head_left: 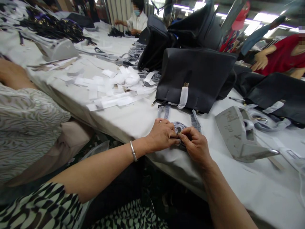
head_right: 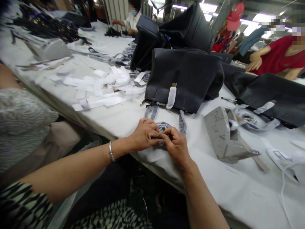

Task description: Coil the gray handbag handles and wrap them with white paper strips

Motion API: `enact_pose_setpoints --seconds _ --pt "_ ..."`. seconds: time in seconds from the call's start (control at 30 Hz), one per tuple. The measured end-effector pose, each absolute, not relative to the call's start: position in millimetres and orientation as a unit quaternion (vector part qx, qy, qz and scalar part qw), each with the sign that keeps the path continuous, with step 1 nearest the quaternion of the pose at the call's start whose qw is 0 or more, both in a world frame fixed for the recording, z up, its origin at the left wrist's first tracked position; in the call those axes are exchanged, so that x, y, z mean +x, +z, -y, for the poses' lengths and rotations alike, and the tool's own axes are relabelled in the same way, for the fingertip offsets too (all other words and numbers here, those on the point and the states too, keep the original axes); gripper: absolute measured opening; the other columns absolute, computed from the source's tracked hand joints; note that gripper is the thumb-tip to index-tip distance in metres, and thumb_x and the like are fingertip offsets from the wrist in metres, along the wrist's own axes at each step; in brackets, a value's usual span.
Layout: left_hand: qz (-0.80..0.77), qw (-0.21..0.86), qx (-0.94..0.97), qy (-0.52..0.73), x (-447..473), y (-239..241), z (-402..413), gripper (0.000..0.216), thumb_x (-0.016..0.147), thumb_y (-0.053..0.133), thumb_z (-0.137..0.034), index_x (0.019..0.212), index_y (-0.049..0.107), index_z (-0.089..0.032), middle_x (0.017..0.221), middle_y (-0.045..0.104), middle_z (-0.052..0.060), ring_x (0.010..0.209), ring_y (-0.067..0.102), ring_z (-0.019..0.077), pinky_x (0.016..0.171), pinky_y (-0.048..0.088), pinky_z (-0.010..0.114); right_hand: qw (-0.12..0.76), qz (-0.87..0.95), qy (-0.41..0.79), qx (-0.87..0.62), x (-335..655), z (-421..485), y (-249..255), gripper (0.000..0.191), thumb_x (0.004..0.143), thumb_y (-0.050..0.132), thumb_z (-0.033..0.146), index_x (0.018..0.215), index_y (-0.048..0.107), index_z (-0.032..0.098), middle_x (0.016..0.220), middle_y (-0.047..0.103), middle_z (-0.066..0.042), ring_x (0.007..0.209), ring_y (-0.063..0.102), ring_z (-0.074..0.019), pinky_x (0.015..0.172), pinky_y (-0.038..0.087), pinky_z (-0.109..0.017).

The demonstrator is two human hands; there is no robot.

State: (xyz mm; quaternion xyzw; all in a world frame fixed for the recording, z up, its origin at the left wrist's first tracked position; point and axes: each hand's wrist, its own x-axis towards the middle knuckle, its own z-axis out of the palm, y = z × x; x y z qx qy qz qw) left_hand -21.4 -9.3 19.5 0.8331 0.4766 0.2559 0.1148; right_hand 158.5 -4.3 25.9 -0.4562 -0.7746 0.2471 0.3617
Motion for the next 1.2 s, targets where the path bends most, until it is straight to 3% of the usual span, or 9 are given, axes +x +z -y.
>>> enact_pose_setpoints --seconds 0.43,0.67,0.8,1.0,1.2 --pt "-0.472 0.099 0.835 0.263 -25.0 14.3 10.2 0.027 0.079 0.068 -0.051 0.086 0.072 -0.026 0.083 0.067 0.001 0.098 0.053 0.0221 0.104 0.015 0.049 0.368 0.784 0.23 -0.444 160.4 8.3 25.9 0.015 0.085 0.062 0.032 0.077 0.061 0.019 0.067 0.062 0.001 0.058 0.055 -0.012 0.056 0.042 -0.024" --pt "-0.495 0.146 0.805 0.293 -23.8 15.1 9.9 0.019 0.08 0.067 -0.04 0.084 0.066 -0.021 0.086 0.068 -0.002 0.095 0.055 0.0195 0.105 0.015 0.046 0.357 0.844 0.186 -0.355 161.6 12.5 28.3 0.01 0.086 0.06 0.022 0.077 0.065 0.022 0.072 0.066 0.0 0.065 0.062 -0.014 0.063 0.049 -0.026" --pt "-0.473 0.139 0.822 0.286 -25.3 13.3 7.4 0.025 0.082 0.065 -0.034 0.107 0.067 -0.03 0.087 0.067 -0.002 0.098 0.053 0.0196 0.101 0.02 0.043 0.36 0.865 0.172 -0.306 163.0 13.1 24.7 0.011 0.086 0.059 0.017 0.08 0.067 0.022 0.078 0.069 -0.003 0.073 0.065 -0.0158 0.068 0.052 -0.029" --pt "-0.419 0.118 0.869 0.234 -29.1 14.9 -3.4 0.016 0.082 0.068 -0.039 0.093 0.075 -0.031 0.086 0.061 0.004 0.094 0.049 0.0219 0.085 0.033 0.034 0.361 0.87 0.136 -0.306 165.7 18.2 20.8 0.009 0.086 0.061 0.019 0.082 0.069 0.022 0.082 0.07 -0.004 0.075 0.066 -0.0157 0.07 0.054 -0.028" --pt "-0.36 0.151 0.893 0.222 -33.0 21.6 -8.0 0.015 0.081 0.068 -0.028 0.094 0.074 -0.025 0.086 0.06 0.004 0.09 0.049 0.0194 0.087 0.036 0.031 0.333 0.896 0.02 -0.293 164.3 24.9 14.2 0.013 0.088 0.059 0.019 0.085 0.071 0.022 0.087 0.072 -0.006 0.077 0.066 -0.0164 0.073 0.053 -0.03"
